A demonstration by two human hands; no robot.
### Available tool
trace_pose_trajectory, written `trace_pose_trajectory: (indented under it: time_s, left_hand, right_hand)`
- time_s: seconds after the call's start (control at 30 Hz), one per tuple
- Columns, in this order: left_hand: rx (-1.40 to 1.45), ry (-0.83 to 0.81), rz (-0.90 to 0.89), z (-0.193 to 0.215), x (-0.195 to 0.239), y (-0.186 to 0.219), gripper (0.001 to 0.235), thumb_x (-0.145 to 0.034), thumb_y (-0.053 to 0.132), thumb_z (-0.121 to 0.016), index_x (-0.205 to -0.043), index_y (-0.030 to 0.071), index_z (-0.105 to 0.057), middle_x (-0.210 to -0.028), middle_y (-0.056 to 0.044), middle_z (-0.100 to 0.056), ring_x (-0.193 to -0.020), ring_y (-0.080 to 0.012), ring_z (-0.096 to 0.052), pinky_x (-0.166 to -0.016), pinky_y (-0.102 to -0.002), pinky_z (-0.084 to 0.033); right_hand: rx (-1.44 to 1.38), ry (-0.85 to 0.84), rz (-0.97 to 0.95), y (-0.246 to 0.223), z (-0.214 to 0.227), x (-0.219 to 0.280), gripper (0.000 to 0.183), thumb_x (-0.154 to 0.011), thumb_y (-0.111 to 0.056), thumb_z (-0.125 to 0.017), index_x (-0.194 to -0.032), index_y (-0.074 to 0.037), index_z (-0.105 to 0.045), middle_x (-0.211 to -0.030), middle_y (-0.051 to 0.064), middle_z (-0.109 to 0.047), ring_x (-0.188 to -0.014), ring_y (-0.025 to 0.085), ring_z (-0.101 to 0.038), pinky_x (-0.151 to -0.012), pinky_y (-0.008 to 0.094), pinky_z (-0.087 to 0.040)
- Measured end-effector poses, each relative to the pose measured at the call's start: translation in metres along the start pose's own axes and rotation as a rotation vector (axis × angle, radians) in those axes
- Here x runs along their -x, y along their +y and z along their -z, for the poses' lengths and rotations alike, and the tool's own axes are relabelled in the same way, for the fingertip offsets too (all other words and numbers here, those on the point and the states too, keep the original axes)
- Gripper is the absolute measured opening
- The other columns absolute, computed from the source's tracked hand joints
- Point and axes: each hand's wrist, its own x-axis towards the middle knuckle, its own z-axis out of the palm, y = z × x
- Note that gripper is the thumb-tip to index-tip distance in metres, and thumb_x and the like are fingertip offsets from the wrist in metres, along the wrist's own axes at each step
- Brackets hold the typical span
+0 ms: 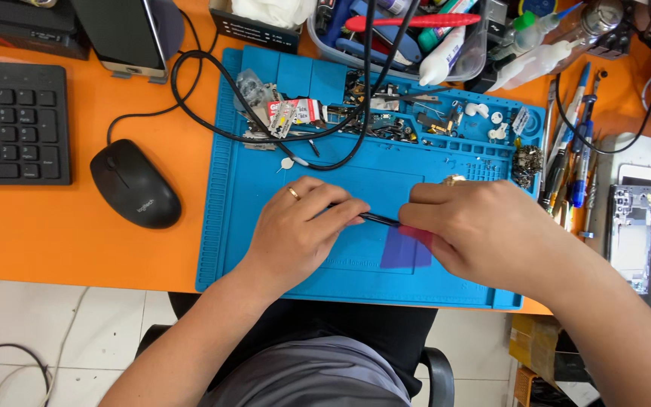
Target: The person cleans a smartphone with a purple cloth and a liquid from a squeeze bottle, then uses a metal prying tool to separate the phone's screen from its frame. The person continues prying along the edges and eventually opens the device to reveal the internal components.
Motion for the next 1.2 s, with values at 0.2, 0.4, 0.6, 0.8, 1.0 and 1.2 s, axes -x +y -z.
trace_pose_trajectory:
  time_s: [0.2,0.4,0.6,0.8,1.0,1.2]
  left_hand:
    - [-0.005,-0.004,-0.014,0.003,-0.002,0.001,0.017,-0.102,0.01,-0.086,-0.116,0.011,-0.077,-0.106,-0.004,-0.071,-0.092,-0.0273,-0.063,-0.075,-0.039,-0.057]
    - [-0.058,-0.032,0.005,0.006,-0.003,0.0,0.021,-0.099,0.011,-0.09,-0.116,0.015,-0.078,-0.104,-0.003,-0.072,-0.091,-0.0252,-0.065,-0.07,-0.036,-0.055]
    - [-0.046,-0.048,-0.023,0.006,-0.006,-0.001,0.022,-0.098,0.009,-0.09,-0.116,0.013,-0.079,-0.106,-0.005,-0.073,-0.093,-0.027,-0.065,-0.071,-0.038,-0.056]
    - [-0.098,-0.054,-0.015,0.008,-0.007,-0.004,0.021,-0.099,0.01,-0.089,-0.115,0.018,-0.079,-0.104,-0.002,-0.072,-0.093,-0.0257,-0.066,-0.07,-0.037,-0.057]
    - [-0.08,-0.041,-0.021,0.007,-0.006,-0.004,0.016,-0.102,0.012,-0.086,-0.114,0.018,-0.077,-0.101,-0.004,-0.069,-0.089,-0.0263,-0.064,-0.067,-0.038,-0.054]
    - [-0.079,-0.055,-0.023,0.009,-0.006,-0.002,0.018,-0.101,0.008,-0.087,-0.113,0.017,-0.078,-0.103,-0.004,-0.069,-0.092,-0.0279,-0.065,-0.071,-0.039,-0.055]
  right_hand:
    - [0.012,0.138,0.098,0.0,-0.008,-0.01,0.008,-0.106,-0.019,-0.058,-0.104,-0.019,-0.065,-0.093,-0.001,-0.062,-0.073,0.032,-0.063,-0.043,0.048,-0.052]
    - [0.056,-0.151,-0.049,0.004,0.005,0.0,0.012,-0.102,-0.022,-0.058,-0.107,-0.027,-0.067,-0.087,-0.003,-0.068,-0.081,0.035,-0.071,-0.055,0.055,-0.057]
    - [0.058,-0.117,0.003,0.007,-0.001,-0.002,0.007,-0.1,-0.021,-0.06,-0.098,-0.025,-0.066,-0.08,-0.004,-0.067,-0.086,0.031,-0.069,-0.053,0.054,-0.056]
    - [-0.008,-0.216,-0.125,0.003,0.016,0.006,0.027,-0.113,-0.041,-0.052,-0.096,-0.025,-0.066,-0.083,-0.004,-0.07,-0.073,0.036,-0.069,-0.055,0.055,-0.051]
    - [-0.021,-0.281,-0.143,0.005,0.011,0.001,0.021,-0.109,-0.036,-0.052,-0.099,-0.031,-0.069,-0.086,-0.008,-0.076,-0.086,0.029,-0.072,-0.061,0.053,-0.056]
    - [-0.056,-0.188,-0.076,0.004,0.005,0.008,0.023,-0.111,-0.036,-0.055,-0.091,-0.026,-0.064,-0.082,-0.005,-0.071,-0.077,0.031,-0.07,-0.056,0.052,-0.053]
